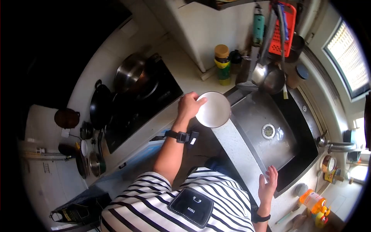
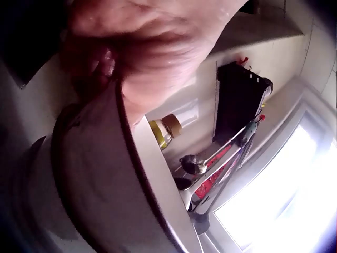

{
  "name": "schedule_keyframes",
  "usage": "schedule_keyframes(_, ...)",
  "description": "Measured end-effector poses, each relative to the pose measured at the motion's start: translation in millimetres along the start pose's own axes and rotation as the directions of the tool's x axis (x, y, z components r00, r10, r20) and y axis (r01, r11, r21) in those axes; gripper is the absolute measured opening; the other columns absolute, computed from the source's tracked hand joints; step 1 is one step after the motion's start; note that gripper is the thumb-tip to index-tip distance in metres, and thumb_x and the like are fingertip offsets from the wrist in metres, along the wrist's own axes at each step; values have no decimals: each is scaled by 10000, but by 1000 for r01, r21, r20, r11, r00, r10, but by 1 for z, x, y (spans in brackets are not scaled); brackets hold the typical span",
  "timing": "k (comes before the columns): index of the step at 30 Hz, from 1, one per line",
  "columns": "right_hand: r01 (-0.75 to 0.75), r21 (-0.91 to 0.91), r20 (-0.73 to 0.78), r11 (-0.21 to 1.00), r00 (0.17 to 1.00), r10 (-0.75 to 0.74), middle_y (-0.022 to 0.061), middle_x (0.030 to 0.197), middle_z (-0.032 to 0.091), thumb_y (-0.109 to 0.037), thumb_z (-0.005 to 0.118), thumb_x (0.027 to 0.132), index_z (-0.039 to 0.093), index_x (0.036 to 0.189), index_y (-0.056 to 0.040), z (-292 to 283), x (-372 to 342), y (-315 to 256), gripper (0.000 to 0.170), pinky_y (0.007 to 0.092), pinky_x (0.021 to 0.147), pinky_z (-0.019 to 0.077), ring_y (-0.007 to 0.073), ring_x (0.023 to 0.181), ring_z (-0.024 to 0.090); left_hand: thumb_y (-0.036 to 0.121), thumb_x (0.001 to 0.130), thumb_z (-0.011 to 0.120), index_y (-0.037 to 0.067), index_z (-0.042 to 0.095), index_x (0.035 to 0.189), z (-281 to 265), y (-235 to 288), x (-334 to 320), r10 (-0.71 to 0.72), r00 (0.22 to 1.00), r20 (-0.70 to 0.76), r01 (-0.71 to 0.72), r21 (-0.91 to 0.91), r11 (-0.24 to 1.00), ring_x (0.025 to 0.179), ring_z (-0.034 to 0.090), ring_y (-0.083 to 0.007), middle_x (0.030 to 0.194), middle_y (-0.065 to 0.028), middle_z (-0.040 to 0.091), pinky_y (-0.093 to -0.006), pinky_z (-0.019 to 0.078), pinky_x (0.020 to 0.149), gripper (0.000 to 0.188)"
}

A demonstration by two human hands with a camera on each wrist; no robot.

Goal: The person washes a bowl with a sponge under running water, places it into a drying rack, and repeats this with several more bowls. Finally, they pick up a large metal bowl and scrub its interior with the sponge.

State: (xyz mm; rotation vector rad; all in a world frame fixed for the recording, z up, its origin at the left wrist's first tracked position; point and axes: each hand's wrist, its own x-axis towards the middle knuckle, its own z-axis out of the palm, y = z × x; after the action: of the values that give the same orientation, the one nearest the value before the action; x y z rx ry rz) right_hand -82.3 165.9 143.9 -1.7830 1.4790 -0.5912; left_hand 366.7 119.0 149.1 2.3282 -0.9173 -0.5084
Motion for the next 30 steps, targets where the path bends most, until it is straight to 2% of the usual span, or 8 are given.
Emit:
schedule_keyframes(8, 44, 33, 197, 999, 979, -49, 120, 1329, 540, 7, 646, 859, 542, 1276, -37, 32, 8, -20, 432, 314, 812, 515, 221, 993, 637, 466, 775, 741, 57, 638, 1048, -4, 7, -20, 12, 996, -92, -25, -141, 990, 840, 669, -319, 895, -139, 695, -414, 522, 732, 502)
schedule_keyframes(12, 75, 106, 280, 992, 954, -102, 104, 1316, 549, -9, 621, 891, 535, 1290, -41, 40, 11, -17, 409, 297, 806, 511, 194, 986, 635, 416, 861, 677, 58, 587, 1162, -12, -23, -59, 27, 950, -311, -106, -239, 965, 836, 651, -297, 968, -109, 654, -391, 516, 752, 477)
schedule_keyframes(16, 50, 246, 395, 968, 907, -147, 113, 1223, 590, -25, 588, 924, 533, 1276, 10, 49, 10, -21, 358, 273, 739, 508, 155, 909, 612, 300, 947, 641, 39, 605, 1123, -20, -112, -122, -18, 996, -93, -19, -391, 920, 811, 628, -128, 937, -43, 676, -297, 527, 723, 316)
schedule_keyframes(19, 52, 269, 489, 962, 853, -183, 119, 1166, 618, -54, 580, 948, 549, 1252, 30, 64, 8, -26, 317, 263, 731, 498, 138, 874, 610, 296, 960, 624, 65, 621, 1119, -49, -176, -187, -244, 967, 74, 250, -466, 849, 842, 622, -105, 958, -14, 674, -286, 521, 738, 280)
schedule_keyframes(21, 83, 244, 537, 966, 818, -206, 107, 1092, 639, -65, 579, 957, 559, 1222, 43, 75, 0, -38, 287, 256, 729, 491, 139, 830, 611, 343, 959, 612, 98, 628, 1121, -67, -217, -230, -429, 896, 111, 415, -552, 723, 827, 615, -94, 963, 1, 671, -264, 499, 704, 293)
schedule_keyframes(22, -26, 231, 604, 973, 788, -122, 89, 1032, 642, -59, 573, 959, 562, 1207, 46, 77, -5, -48, 269, 252, 732, 486, 129, 828, 604, 367, 959, 602, 118, 632, 1120, -78, -236, -248, -530, 837, 138, 506, -562, 654, 817, 612, -87, 970, 12, 669, -249, 484, 685, 298)
schedule_keyframes(24, 40, 202, 602, 978, 783, -157, 71, 990, 637, -79, 592, 953, 564, 1190, 47, 81, -17, -67, 269, 254, 741, 480, 121, 846, 595, 403, 914, 638, 153, 610, 1141, -84, -292, -278, -704, 696, 136, 621, -606, 497, 769, 616, -99, 923, 27, 657, -294, 492, 646, 339)
schedule_keyframes(30, 193, 107, 651, 975, 728, -215, 87, 1055, 641, -95, 566, 959, 577, 1230, 17, 97, -40, -52, 293, 270, 816, 475, 143, 925, 599, 368, 904, 627, 167, 598, 1196, -115, -405, -337, -918, 395, -27, 545, -798, 258, 940, 632, -176, 1072, -8, 665, -380, 503, 789, 355)
